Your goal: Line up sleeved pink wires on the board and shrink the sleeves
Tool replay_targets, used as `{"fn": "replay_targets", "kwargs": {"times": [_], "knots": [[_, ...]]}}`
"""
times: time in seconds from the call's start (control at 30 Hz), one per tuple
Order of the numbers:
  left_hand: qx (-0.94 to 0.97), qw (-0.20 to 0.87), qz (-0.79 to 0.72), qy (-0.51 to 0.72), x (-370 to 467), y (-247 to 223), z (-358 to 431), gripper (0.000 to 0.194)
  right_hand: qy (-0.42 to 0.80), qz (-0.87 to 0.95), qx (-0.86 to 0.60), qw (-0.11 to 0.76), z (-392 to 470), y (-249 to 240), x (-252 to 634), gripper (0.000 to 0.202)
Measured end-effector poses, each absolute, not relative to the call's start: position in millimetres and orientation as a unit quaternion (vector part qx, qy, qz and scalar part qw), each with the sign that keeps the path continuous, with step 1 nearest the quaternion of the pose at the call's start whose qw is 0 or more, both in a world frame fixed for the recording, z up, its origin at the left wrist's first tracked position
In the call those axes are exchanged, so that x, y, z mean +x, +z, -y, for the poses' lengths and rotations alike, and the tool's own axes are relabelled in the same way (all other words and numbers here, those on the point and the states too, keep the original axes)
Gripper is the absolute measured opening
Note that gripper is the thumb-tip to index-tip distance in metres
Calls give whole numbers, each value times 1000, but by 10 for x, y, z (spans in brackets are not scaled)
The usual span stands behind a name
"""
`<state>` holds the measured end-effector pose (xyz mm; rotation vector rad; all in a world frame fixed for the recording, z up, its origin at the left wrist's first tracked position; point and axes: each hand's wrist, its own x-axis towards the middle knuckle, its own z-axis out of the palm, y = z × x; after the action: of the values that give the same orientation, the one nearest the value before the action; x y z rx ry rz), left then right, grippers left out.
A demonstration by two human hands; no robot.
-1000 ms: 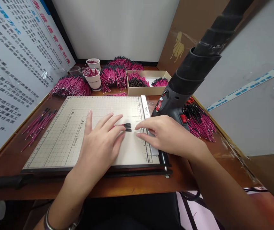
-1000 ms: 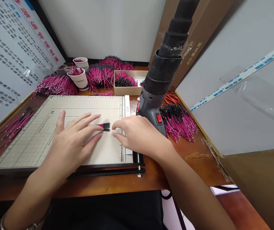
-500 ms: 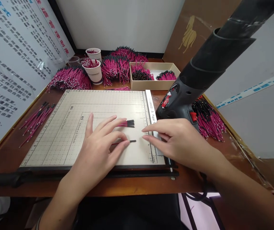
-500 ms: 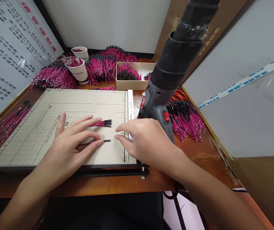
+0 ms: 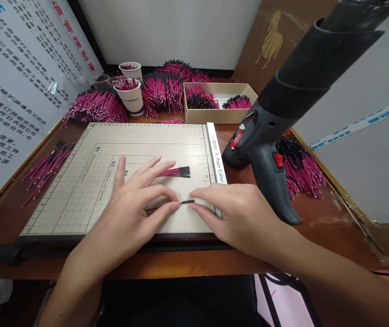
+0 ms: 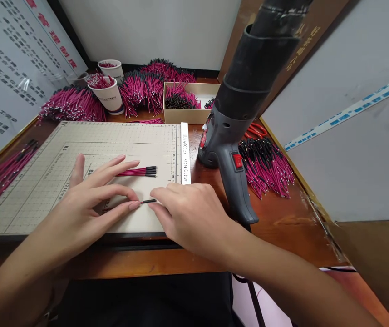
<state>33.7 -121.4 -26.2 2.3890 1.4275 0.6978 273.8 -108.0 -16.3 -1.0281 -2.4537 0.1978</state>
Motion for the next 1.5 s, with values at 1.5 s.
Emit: {"fn": "replay_targets", "kwargs": {"times": [1.5], "knots": [[803, 173, -508, 261, 348, -268, 1159, 24, 21, 946, -311, 87, 1235, 21, 3087, 83]]}}
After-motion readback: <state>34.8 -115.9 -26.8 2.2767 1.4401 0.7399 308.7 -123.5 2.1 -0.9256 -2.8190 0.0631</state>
